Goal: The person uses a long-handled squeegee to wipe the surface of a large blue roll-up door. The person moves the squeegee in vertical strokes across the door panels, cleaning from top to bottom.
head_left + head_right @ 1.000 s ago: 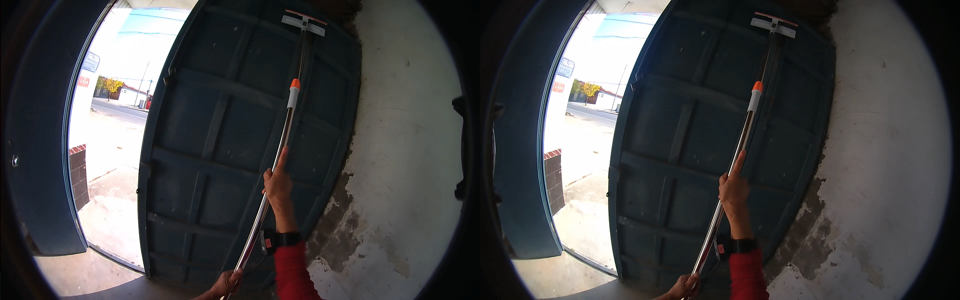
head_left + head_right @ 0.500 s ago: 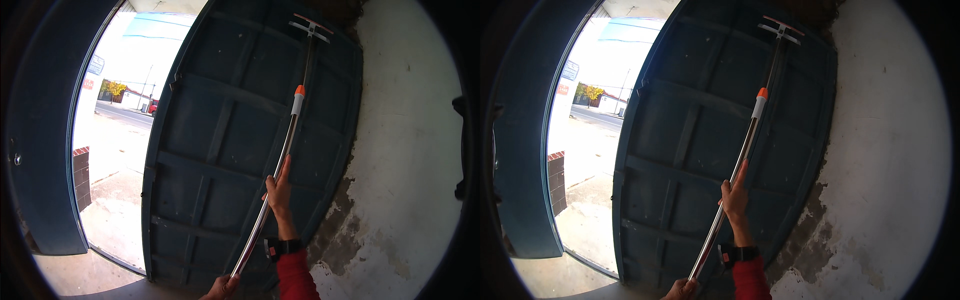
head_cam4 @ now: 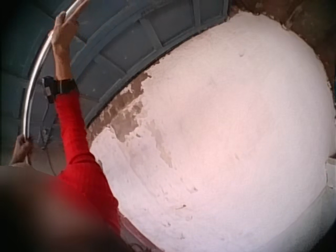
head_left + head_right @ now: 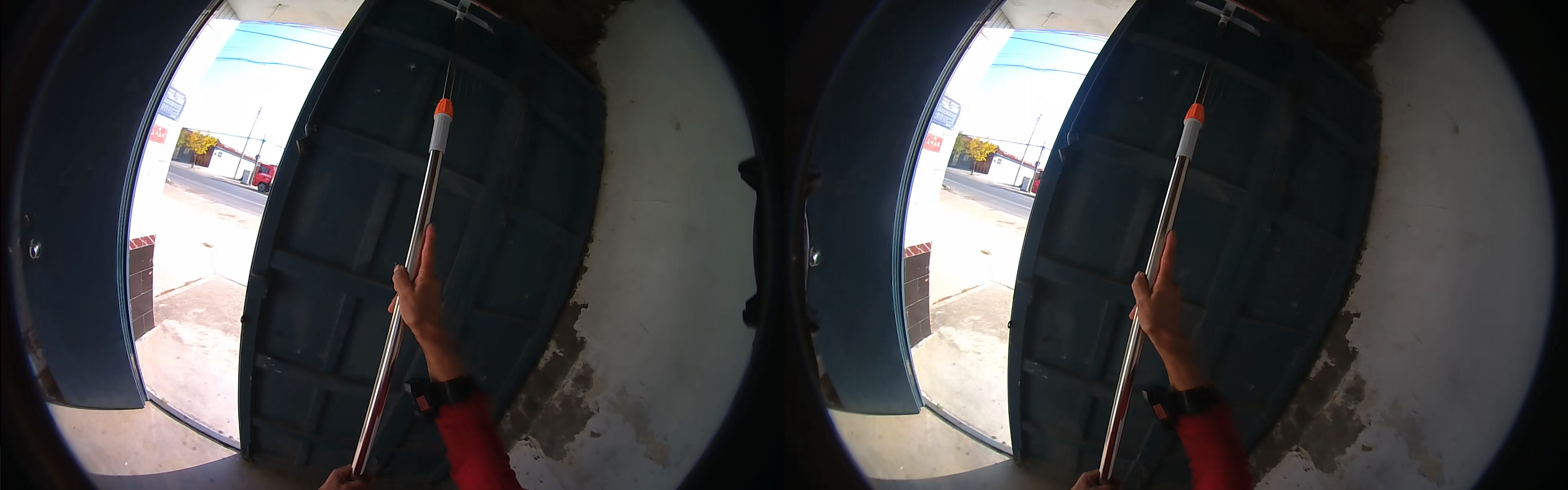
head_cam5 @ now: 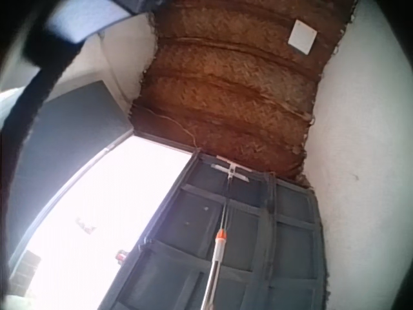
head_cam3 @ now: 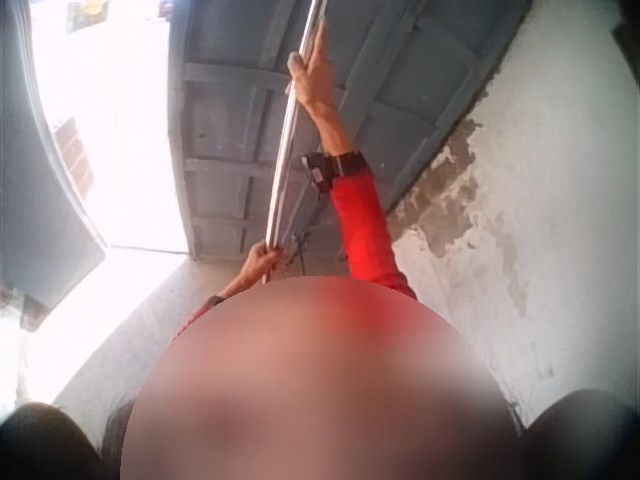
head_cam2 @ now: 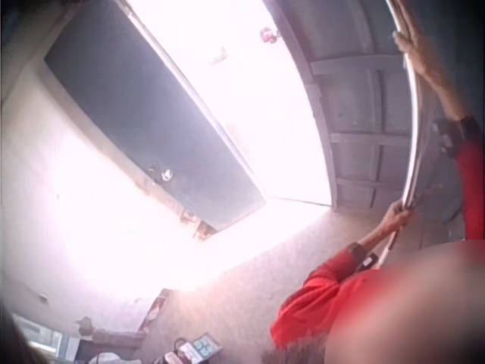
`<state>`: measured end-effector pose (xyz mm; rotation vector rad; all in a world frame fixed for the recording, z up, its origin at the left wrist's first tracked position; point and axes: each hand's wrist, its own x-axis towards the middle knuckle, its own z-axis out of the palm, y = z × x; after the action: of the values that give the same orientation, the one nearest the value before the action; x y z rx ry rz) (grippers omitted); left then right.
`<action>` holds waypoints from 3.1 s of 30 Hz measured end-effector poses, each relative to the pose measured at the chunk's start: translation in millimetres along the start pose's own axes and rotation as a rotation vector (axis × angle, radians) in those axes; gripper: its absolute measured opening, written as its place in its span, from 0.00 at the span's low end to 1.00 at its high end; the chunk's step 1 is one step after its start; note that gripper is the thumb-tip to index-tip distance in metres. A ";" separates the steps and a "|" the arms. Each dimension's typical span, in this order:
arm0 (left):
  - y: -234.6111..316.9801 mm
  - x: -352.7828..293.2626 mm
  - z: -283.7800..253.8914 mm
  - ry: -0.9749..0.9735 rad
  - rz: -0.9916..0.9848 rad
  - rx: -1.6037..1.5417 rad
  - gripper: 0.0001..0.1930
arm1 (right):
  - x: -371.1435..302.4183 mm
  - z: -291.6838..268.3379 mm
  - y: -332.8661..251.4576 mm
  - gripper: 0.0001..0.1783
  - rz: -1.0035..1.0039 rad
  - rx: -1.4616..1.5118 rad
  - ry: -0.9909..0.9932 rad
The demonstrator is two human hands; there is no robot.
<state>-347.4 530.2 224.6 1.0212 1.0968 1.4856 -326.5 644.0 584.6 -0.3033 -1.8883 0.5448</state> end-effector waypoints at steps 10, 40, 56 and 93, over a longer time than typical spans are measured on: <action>20.2 -41.7 -113.2 0.237 0.032 0.035 0.13 | 23.6 138.1 -3.6 0.50 -0.050 0.144 -0.138; 154.5 43.9 -173.2 0.166 0.231 0.069 0.08 | 238.8 167.7 -14.4 0.53 -0.147 0.142 -0.082; 32.8 -31.0 -186.0 0.334 0.000 0.091 0.10 | 41.5 225.8 59.9 0.50 -0.134 0.345 -0.280; 88.1 -7.6 -166.1 0.284 0.126 0.034 0.11 | 139.4 199.8 11.7 0.49 -0.154 0.253 -0.146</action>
<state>-525.5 490.5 270.2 0.9353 1.2790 1.7590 -564.1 672.1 631.5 0.0488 -1.9376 0.7071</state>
